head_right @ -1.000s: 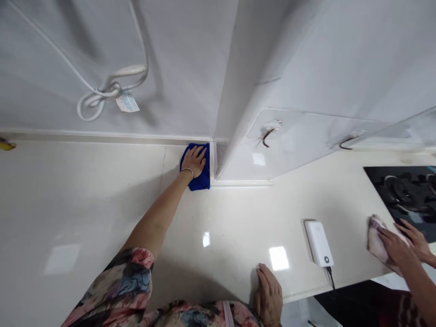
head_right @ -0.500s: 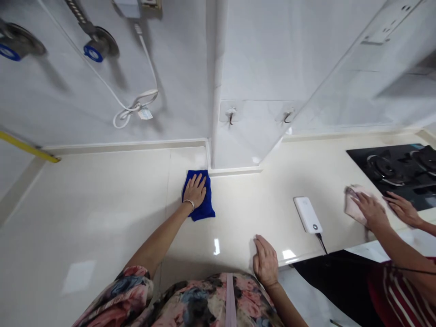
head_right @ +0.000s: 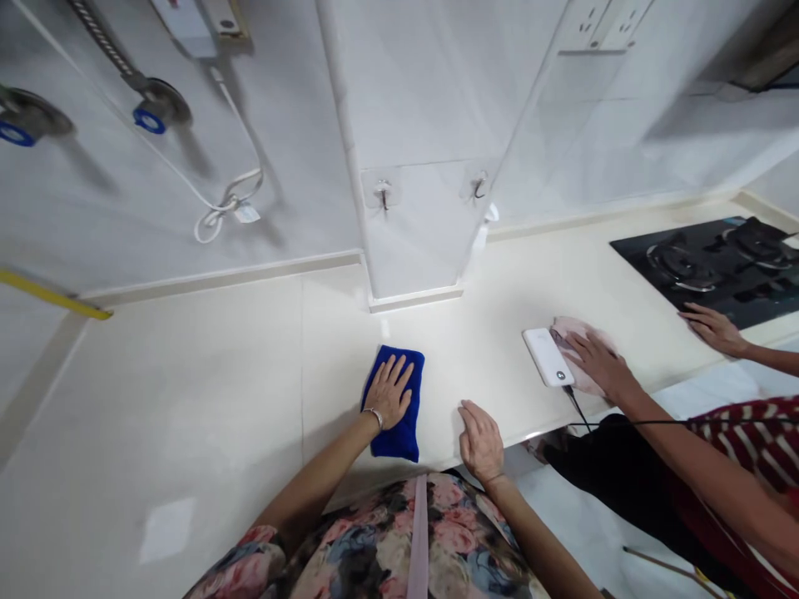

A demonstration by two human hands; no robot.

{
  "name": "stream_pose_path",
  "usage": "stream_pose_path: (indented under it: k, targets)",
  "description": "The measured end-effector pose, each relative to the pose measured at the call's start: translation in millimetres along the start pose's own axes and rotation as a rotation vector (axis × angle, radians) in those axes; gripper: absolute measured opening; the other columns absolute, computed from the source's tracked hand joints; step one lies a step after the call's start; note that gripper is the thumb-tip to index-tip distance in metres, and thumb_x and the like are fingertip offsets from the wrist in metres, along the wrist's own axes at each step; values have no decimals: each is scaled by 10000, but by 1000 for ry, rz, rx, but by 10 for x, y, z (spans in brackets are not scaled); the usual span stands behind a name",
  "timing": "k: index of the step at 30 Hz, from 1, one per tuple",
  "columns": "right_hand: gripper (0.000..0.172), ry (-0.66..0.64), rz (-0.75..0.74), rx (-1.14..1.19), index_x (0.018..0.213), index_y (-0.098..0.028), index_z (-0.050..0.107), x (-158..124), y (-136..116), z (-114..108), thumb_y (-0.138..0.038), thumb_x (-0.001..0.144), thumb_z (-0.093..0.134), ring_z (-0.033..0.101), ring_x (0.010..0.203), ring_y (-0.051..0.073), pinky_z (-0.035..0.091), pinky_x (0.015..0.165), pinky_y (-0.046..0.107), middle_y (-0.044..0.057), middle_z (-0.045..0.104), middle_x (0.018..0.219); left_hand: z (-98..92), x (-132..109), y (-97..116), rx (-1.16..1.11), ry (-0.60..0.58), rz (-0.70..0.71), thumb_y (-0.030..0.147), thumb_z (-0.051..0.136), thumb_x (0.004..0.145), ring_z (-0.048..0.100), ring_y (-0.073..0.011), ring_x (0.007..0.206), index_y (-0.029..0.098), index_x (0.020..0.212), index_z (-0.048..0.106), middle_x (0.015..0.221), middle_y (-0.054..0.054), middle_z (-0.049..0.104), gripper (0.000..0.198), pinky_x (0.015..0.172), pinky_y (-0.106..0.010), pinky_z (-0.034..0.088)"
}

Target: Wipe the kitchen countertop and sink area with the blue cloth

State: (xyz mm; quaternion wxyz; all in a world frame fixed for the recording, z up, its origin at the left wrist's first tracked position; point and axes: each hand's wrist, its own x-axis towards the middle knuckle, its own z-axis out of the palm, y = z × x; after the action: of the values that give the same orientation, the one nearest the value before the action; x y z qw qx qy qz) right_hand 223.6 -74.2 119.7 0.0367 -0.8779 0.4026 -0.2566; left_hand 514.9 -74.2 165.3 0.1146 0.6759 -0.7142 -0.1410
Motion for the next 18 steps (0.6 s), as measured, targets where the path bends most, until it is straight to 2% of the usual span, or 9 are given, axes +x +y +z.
stream_pose_path:
  k: [3, 8, 14, 18]
  targets:
    - [581, -7, 14, 0, 1490, -200, 490, 5, -9, -10, -112, 918, 432, 559, 1349, 267, 504, 1081, 487, 122, 602, 1446, -59, 222, -32, 3, -13, 1, 359, 400, 1011, 125, -272, 1633, 240, 1649, 340, 1753, -37, 224, 652, 1341, -489, 155]
    - [584, -22, 35, 19, 1489, -195, 500, 24, -46, -29, -104, 916, 437, 546, 1369, 265, 495, 1099, 487, 120, 597, 1460, -104, 724, -90, 18, 7, -61, 361, 392, 1013, 151, -276, 1628, 221, 1640, 362, 1743, -58, 257, 643, 1340, -489, 152]
    - [616, -10, 31, 29, 1529, -185, 466, 76, -74, -39, -96, 920, 431, 536, 1381, 267, 493, 1111, 490, 130, 595, 1459, -127, 1325, -205, 61, -2, -51, 371, 373, 1031, 173, -291, 1622, 208, 1643, 356, 1744, -57, 260, 634, 1334, -488, 177]
    - [626, -21, 30, 35, 1531, -171, 463, 91, -61, -64, -116, 908, 442, 541, 1367, 275, 494, 1104, 489, 140, 598, 1448, -119, 1572, -270, 72, 32, -54, 380, 375, 1038, 245, -280, 1596, 246, 1639, 368, 1737, -36, 284, 616, 1312, -477, 249]
